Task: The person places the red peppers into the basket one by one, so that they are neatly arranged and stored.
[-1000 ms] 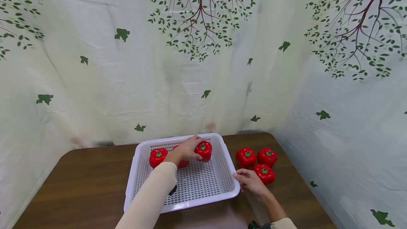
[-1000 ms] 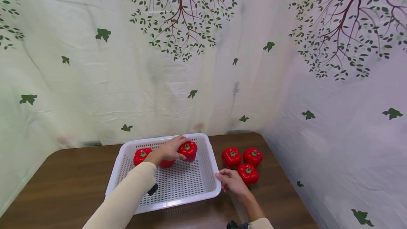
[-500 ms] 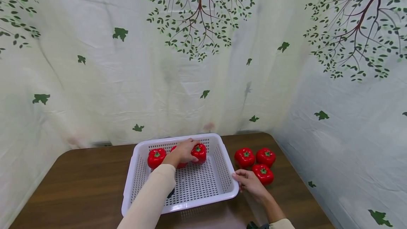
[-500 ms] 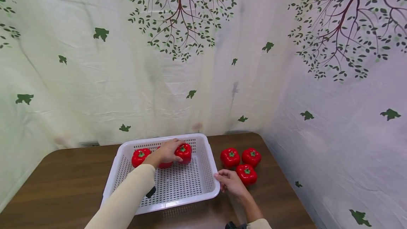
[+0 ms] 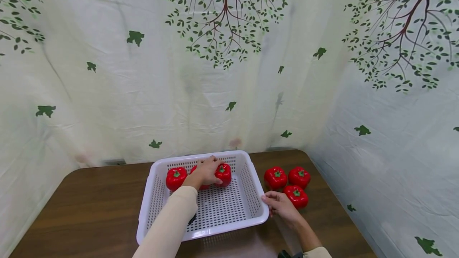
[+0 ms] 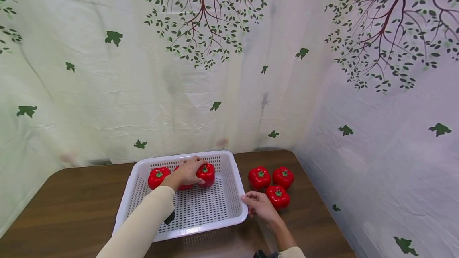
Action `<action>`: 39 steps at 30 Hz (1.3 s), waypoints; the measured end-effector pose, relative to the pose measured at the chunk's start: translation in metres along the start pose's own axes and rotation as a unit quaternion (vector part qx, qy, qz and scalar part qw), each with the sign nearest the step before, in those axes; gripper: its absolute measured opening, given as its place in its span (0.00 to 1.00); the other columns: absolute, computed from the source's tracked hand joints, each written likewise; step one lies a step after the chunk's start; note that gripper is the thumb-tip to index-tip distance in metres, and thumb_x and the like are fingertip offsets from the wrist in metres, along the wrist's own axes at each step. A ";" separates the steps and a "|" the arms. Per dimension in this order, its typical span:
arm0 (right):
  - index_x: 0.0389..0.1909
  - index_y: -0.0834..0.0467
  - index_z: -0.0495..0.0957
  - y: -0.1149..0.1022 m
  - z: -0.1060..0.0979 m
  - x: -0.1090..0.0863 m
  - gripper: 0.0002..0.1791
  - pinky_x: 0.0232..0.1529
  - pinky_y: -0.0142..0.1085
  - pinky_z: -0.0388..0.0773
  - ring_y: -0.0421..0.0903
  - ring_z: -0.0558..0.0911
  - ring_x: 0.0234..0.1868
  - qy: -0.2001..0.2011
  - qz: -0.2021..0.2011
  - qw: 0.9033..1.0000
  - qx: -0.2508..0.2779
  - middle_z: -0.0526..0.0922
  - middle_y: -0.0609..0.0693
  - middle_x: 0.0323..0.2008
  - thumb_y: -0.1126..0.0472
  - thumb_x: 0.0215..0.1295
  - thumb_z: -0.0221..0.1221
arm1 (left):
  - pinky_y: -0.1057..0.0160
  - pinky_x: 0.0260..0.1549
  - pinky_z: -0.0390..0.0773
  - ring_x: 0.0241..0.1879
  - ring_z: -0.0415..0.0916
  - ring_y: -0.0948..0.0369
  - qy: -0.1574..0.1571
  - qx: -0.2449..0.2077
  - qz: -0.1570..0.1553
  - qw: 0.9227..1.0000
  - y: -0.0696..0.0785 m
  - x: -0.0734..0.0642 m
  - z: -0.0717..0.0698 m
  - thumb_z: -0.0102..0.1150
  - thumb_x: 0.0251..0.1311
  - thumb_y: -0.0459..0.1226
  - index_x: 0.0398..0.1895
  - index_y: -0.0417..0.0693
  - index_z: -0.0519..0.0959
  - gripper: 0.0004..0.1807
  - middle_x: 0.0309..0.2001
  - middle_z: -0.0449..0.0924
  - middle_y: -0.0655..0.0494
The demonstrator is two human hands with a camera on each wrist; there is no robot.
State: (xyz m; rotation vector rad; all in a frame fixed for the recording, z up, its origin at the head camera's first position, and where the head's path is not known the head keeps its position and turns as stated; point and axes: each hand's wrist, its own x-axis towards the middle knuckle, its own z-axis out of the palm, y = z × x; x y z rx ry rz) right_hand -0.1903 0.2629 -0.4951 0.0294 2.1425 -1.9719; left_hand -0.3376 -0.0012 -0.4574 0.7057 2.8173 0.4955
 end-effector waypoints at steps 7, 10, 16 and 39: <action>0.52 0.71 0.72 0.000 -0.001 0.000 0.23 0.26 0.31 0.74 0.43 0.76 0.25 -0.001 -0.004 1.000 -0.004 0.83 0.54 0.36 0.54 0.71 0.54 | 0.41 0.59 0.63 0.61 0.63 0.49 0.014 0.007 0.012 1.000 -0.001 -0.001 0.001 0.75 0.43 0.44 0.65 0.55 0.70 0.41 0.59 0.67 0.47; 0.51 0.71 0.73 0.000 0.000 -0.001 0.22 0.26 0.31 0.74 0.43 0.76 0.24 0.000 -0.005 1.000 -0.004 0.83 0.52 0.34 0.54 0.71 0.54 | 0.43 0.60 0.61 0.61 0.63 0.49 0.021 -0.005 0.019 1.000 -0.001 -0.003 -0.001 0.74 0.45 0.44 0.65 0.55 0.70 0.40 0.60 0.67 0.47; 0.49 0.71 0.73 0.000 0.001 0.000 0.22 0.26 0.32 0.74 0.43 0.75 0.24 0.002 -0.004 1.000 -0.004 0.82 0.50 0.31 0.54 0.70 0.55 | 0.41 0.62 0.59 0.62 0.62 0.50 0.030 -0.064 0.030 0.997 0.000 -0.014 -0.014 0.74 0.46 0.44 0.65 0.56 0.69 0.40 0.60 0.67 0.48; 0.50 0.71 0.73 -0.002 -0.003 -0.001 0.23 0.27 0.31 0.75 0.43 0.76 0.25 -0.025 -0.007 0.999 -0.018 0.82 0.50 0.32 0.53 0.71 0.54 | 0.43 0.54 0.73 0.59 0.69 0.45 0.084 -0.259 0.032 0.962 -0.002 -0.119 -0.083 0.68 0.53 0.44 0.61 0.48 0.74 0.31 0.59 0.74 0.46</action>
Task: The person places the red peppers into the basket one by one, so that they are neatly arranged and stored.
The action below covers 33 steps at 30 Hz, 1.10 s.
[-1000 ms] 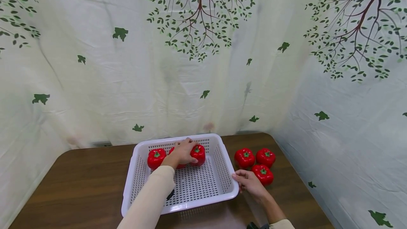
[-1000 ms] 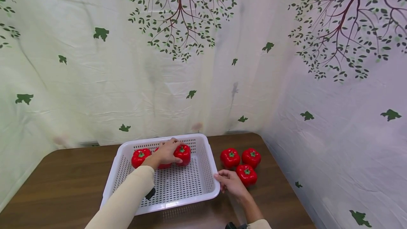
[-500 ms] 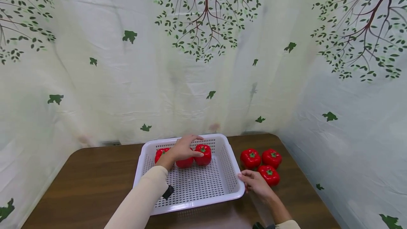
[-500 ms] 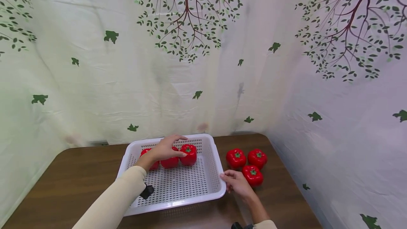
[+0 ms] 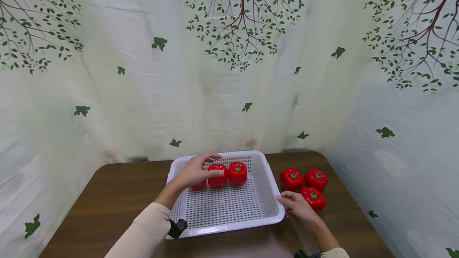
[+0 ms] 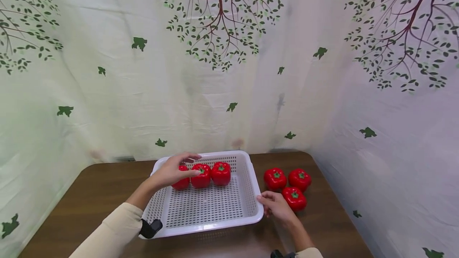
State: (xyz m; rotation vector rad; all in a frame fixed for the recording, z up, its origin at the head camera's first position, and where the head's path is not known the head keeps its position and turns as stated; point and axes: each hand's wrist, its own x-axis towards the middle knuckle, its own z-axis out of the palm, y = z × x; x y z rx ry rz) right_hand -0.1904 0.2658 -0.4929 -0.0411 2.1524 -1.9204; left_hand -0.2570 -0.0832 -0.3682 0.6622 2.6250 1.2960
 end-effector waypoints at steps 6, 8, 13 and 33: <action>0.51 0.70 0.73 -0.002 0.000 0.000 0.24 0.28 0.32 0.75 0.43 0.76 0.26 0.002 0.014 1.000 -0.003 0.82 0.50 0.32 0.52 0.70 0.55 | 0.45 0.50 0.76 0.58 0.70 0.42 0.034 -0.071 -0.035 0.996 -0.002 -0.033 -0.024 0.66 0.56 0.45 0.62 0.46 0.72 0.30 0.59 0.72 0.41; 0.51 0.69 0.73 -0.002 0.000 -0.001 0.23 0.28 0.32 0.75 0.43 0.76 0.25 -0.001 0.013 1.000 -0.003 0.82 0.49 0.31 0.52 0.70 0.55 | 0.45 0.49 0.77 0.59 0.69 0.41 0.047 -0.088 -0.049 0.994 -0.004 -0.045 -0.031 0.65 0.57 0.46 0.62 0.46 0.71 0.31 0.60 0.71 0.41; 0.48 0.70 0.74 0.000 0.001 -0.001 0.21 0.27 0.31 0.74 0.41 0.75 0.24 -0.013 0.000 1.000 -0.002 0.81 0.48 0.29 0.54 0.70 0.55 | 0.45 0.51 0.76 0.60 0.68 0.42 0.077 -0.120 -0.063 0.988 -0.015 -0.074 -0.047 0.61 0.61 0.45 0.63 0.43 0.68 0.30 0.62 0.69 0.40; 0.49 0.67 0.75 0.001 0.005 -0.002 0.22 0.28 0.32 0.75 0.45 0.76 0.27 0.014 0.025 1.000 0.001 0.82 0.50 0.32 0.50 0.70 0.55 | 0.60 0.40 0.81 0.40 0.81 0.59 0.214 -0.405 -0.199 0.866 -0.108 -0.143 -0.024 0.52 0.70 0.42 0.43 0.58 0.78 0.05 0.39 0.81 0.62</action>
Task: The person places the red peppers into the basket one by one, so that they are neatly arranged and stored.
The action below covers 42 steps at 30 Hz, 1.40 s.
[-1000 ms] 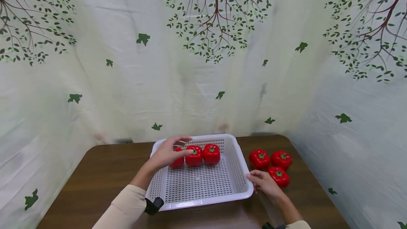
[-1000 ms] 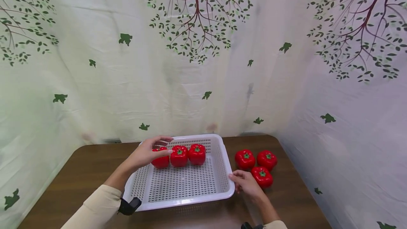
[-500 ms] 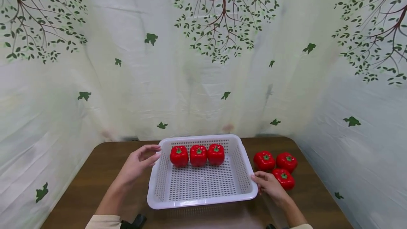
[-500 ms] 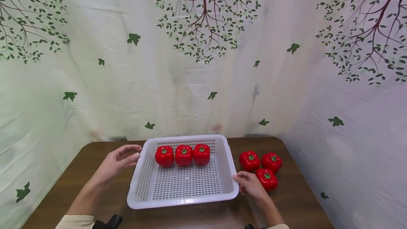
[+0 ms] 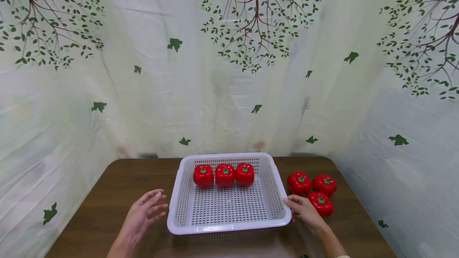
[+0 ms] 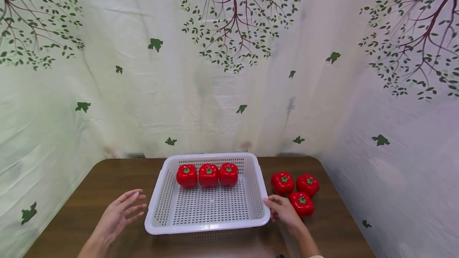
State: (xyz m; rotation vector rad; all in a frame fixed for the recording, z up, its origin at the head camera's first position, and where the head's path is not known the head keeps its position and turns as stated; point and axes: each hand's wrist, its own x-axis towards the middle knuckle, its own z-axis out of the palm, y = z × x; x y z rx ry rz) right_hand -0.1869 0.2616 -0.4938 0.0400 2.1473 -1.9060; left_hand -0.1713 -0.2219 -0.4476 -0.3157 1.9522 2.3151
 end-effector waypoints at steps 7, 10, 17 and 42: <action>0.49 0.68 0.74 -0.001 0.001 -0.003 0.23 0.29 0.32 0.75 0.44 0.76 0.28 0.011 0.002 1.000 0.003 0.82 0.49 0.32 0.50 0.70 0.55 | 0.60 0.39 0.78 0.38 0.77 0.57 0.003 0.002 -0.034 0.999 -0.023 0.005 0.004 0.52 0.68 0.42 0.44 0.54 0.78 0.07 0.41 0.74 0.55; 0.50 0.68 0.74 -0.001 0.000 -0.003 0.23 0.28 0.32 0.75 0.44 0.76 0.27 0.010 -0.003 1.000 0.005 0.81 0.49 0.32 0.51 0.70 0.55 | 0.60 0.38 0.75 0.36 0.76 0.58 0.000 -0.006 -0.045 0.999 -0.031 0.006 0.005 0.52 0.69 0.42 0.46 0.50 0.76 0.09 0.39 0.73 0.56; 0.51 0.68 0.73 -0.001 0.001 -0.004 0.23 0.28 0.32 0.75 0.44 0.76 0.27 0.006 0.000 1.000 0.013 0.82 0.49 0.32 0.50 0.70 0.54 | 0.58 0.44 0.69 0.40 0.77 0.62 -0.071 -0.046 -0.060 0.995 -0.043 0.013 0.001 0.46 0.72 0.42 0.37 0.60 0.78 0.09 0.38 0.79 0.64; 0.52 0.69 0.71 0.002 0.011 -0.006 0.21 0.28 0.34 0.75 0.45 0.76 0.26 0.086 -0.021 0.996 -0.017 0.83 0.50 0.32 0.54 0.70 0.55 | 0.64 0.44 0.79 0.44 0.79 0.67 -0.234 -0.136 -0.033 0.962 -0.055 0.026 -0.005 0.36 0.76 0.36 0.37 0.60 0.81 0.20 0.41 0.83 0.65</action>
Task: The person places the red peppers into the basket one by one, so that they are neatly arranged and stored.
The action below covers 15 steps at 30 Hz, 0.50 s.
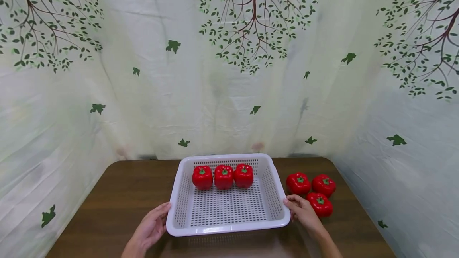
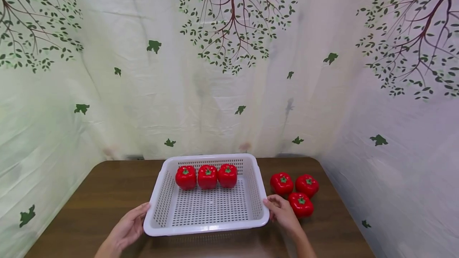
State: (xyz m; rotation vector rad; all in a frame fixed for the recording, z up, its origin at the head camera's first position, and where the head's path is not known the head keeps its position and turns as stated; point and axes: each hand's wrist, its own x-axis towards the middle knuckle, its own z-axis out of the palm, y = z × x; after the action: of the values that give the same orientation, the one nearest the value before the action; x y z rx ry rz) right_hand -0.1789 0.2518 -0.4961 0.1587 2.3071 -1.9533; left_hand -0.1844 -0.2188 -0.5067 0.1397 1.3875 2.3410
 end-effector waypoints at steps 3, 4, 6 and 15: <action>0.54 0.67 0.70 -0.001 0.002 -0.003 0.20 0.29 0.36 0.77 0.48 0.77 0.27 0.037 -0.011 0.999 -0.005 0.82 0.53 0.33 0.58 0.69 0.57 | 0.64 0.44 0.79 0.44 0.79 0.67 0.001 -0.004 0.002 1.000 0.000 -0.001 0.000 0.36 0.76 0.35 0.37 0.58 0.81 0.19 0.41 0.83 0.64; 0.54 0.67 0.69 -0.002 0.002 -0.005 0.20 0.29 0.37 0.77 0.49 0.78 0.28 0.047 -0.021 0.999 -0.015 0.82 0.54 0.33 0.59 0.68 0.57 | 0.64 0.44 0.79 0.44 0.79 0.67 0.005 -0.004 0.001 1.000 0.000 -0.001 0.000 0.36 0.76 0.35 0.37 0.58 0.81 0.19 0.41 0.84 0.64; 0.54 0.66 0.69 -0.005 0.000 -0.009 0.20 0.29 0.37 0.78 0.51 0.79 0.29 0.071 -0.041 0.996 -0.034 0.81 0.55 0.33 0.60 0.67 0.59 | 0.64 0.44 0.79 0.44 0.79 0.67 0.011 -0.001 0.001 1.000 0.001 -0.002 0.001 0.36 0.76 0.35 0.37 0.58 0.80 0.19 0.40 0.83 0.64; 0.49 0.59 0.76 -0.010 -0.023 -0.029 0.14 0.39 0.26 0.72 0.37 0.74 0.38 0.274 -0.160 0.936 -0.153 0.76 0.50 0.40 0.59 0.65 0.62 | 0.63 0.42 0.80 0.43 0.81 0.65 0.030 -0.005 0.002 1.000 0.003 -0.003 0.002 0.38 0.75 0.35 0.37 0.57 0.80 0.18 0.40 0.84 0.62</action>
State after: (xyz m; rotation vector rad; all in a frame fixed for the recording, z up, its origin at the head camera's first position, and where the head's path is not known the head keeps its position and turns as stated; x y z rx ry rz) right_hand -0.1519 0.2728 -0.4780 0.3580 3.1427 -1.8136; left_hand -0.1823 -0.2194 -0.5027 0.0700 1.4052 2.3719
